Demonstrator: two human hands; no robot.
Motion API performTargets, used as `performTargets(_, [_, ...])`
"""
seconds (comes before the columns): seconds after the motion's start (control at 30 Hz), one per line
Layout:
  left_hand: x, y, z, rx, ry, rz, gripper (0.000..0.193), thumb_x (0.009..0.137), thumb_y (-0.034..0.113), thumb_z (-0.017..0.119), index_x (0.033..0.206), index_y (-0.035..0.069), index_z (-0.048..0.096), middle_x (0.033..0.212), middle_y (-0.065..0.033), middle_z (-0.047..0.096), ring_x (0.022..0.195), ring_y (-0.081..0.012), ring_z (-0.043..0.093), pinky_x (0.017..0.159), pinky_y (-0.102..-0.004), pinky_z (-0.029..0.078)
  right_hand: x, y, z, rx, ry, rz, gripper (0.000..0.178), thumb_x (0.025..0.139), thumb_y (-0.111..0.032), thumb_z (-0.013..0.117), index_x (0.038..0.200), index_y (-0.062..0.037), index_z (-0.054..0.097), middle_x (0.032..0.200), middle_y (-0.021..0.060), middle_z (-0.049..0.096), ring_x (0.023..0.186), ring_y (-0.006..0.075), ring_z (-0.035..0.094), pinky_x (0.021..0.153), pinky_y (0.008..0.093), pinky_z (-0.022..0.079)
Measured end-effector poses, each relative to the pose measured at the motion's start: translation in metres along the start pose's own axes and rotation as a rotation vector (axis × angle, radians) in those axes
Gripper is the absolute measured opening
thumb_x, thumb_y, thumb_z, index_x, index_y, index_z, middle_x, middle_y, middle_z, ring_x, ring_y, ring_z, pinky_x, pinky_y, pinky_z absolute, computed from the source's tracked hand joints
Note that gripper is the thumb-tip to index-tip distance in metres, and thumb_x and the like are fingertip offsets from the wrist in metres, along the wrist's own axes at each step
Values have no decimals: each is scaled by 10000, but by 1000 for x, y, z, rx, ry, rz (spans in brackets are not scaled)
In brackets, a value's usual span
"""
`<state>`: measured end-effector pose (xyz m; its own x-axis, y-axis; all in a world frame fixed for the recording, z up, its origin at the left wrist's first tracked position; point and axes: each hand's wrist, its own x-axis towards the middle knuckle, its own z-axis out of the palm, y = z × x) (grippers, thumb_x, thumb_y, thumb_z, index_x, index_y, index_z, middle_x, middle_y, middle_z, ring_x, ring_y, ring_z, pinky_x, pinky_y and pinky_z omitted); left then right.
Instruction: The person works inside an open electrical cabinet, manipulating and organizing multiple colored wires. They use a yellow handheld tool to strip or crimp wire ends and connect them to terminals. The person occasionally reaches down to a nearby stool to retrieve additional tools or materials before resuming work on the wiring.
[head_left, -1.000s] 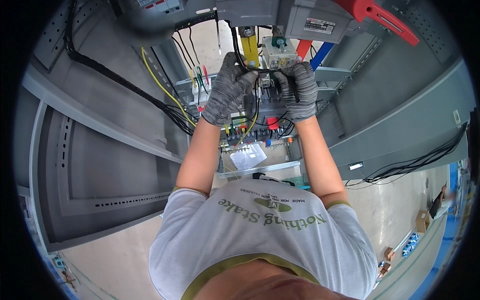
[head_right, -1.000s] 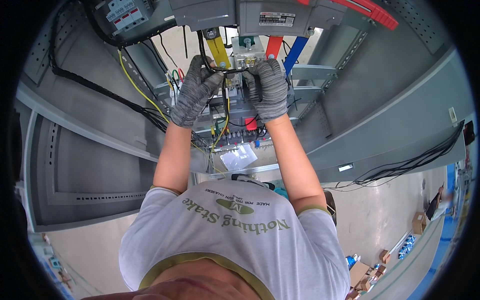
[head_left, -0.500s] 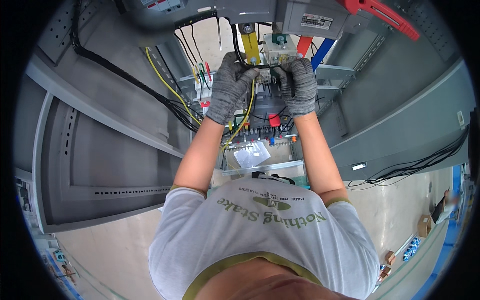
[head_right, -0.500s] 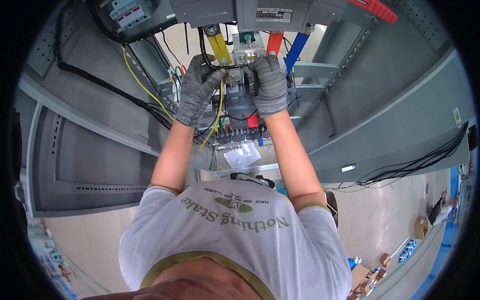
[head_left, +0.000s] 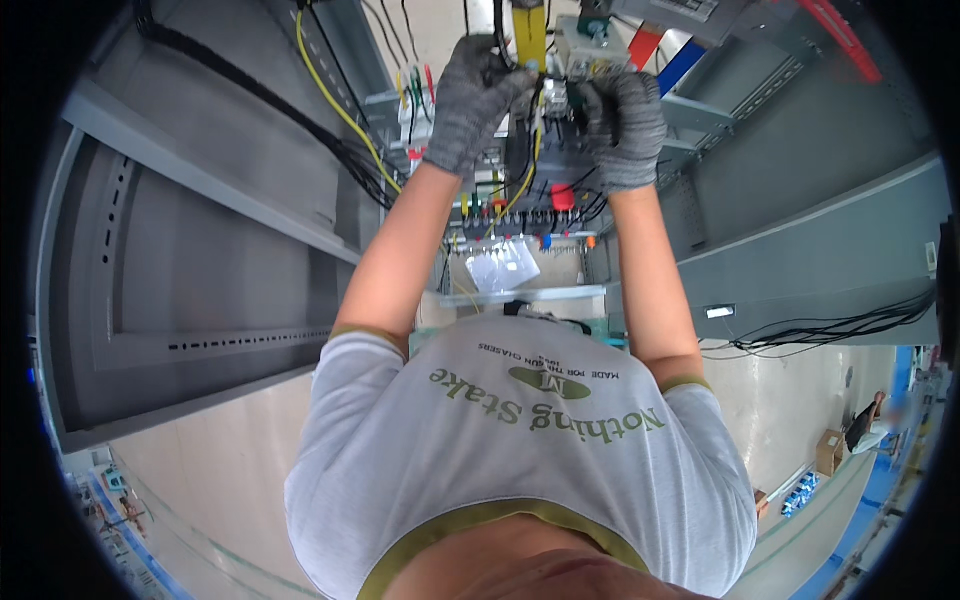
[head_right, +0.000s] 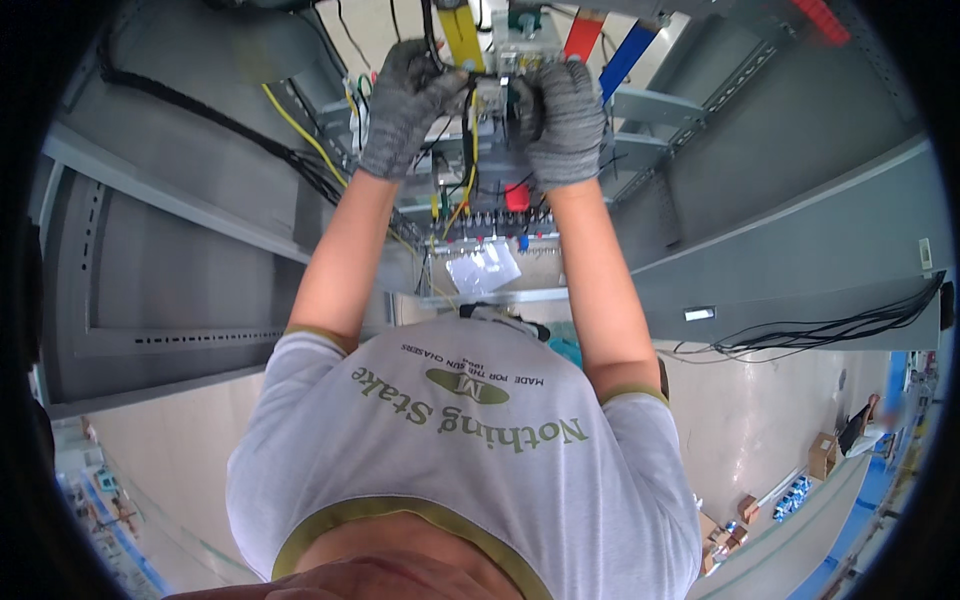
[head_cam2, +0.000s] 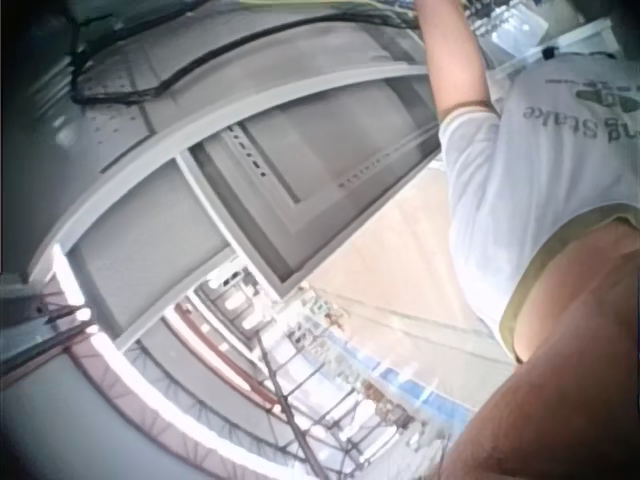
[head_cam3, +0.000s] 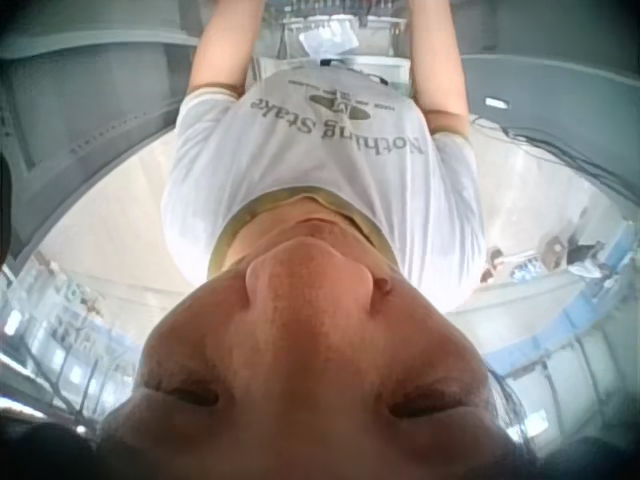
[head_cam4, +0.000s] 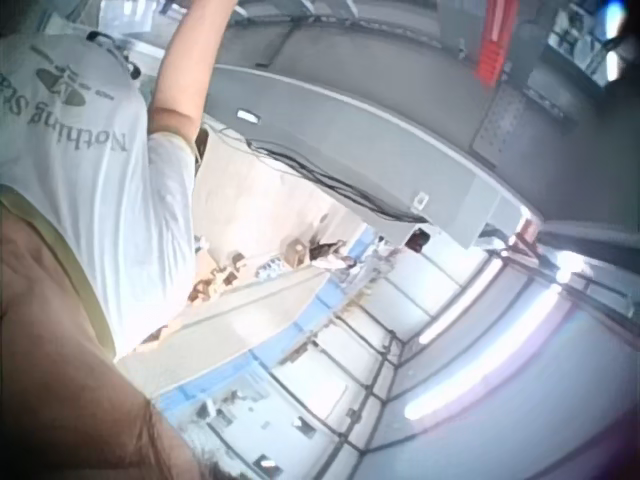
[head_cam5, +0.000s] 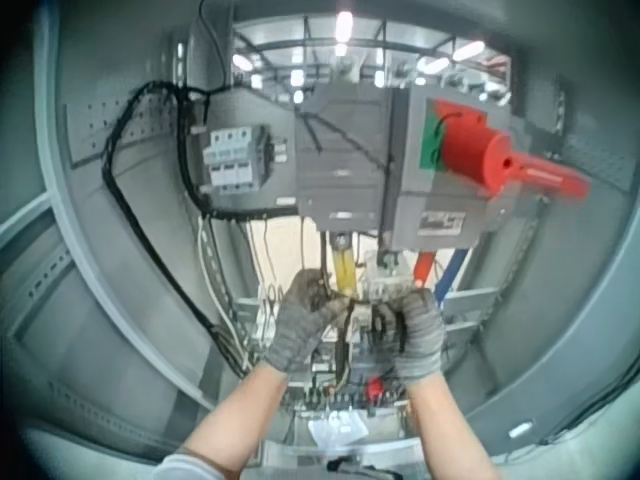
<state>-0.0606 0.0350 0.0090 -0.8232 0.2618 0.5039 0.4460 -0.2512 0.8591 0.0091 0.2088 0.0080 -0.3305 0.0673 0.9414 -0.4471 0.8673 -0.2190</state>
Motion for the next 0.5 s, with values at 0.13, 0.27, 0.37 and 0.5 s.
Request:
performTargets(0.13, [3, -1, -1, 42, -21, -30, 407, 809, 41, 700, 1153, 18, 485, 879, -60, 597, 778, -116, 598, 660, -247, 525, 1, 2, -2, -56, -48, -7, 155, 728, -65, 707, 857, -74, 622, 833, 148, 593, 800, 349, 588, 699, 420, 499])
performTargets(0.27, [1, 1, 4, -150, -33, -71, 371, 805, 19, 692, 1104, 48, 474, 839, -46, 585, 712, -109, 579, 590, -242, 501, 1, 5, 0, -57, -20, -8, 172, 717, -60, 732, 851, -80, 625, 841, 137, 593, 800, 331, 599, 699, 403, 510])
performTargets(0.37, [0, 1, 7, -300, -33, -21, 358, 807, 11, 689, 1091, 53, 475, 824, -39, 576, 711, -110, 576, 579, -244, 499, 1, 4, 0, -52, -11, -16, 177, 716, -54, 737, 851, -84, 626, 837, 129, 594, 811, 326, 599, 713, 401, 511])
performTargets(0.5, [-2, 7, 8, -283, 19, -60, 297, 815, 59, 687, 1061, 40, 522, 820, -61, 604, 721, -133, 591, 617, -267, 502, 3, 3, 0, -41, -7, -45, 176, 720, -42, 725, 857, -83, 622, 822, 124, 593, 815, 329, 587, 721, 407, 503])
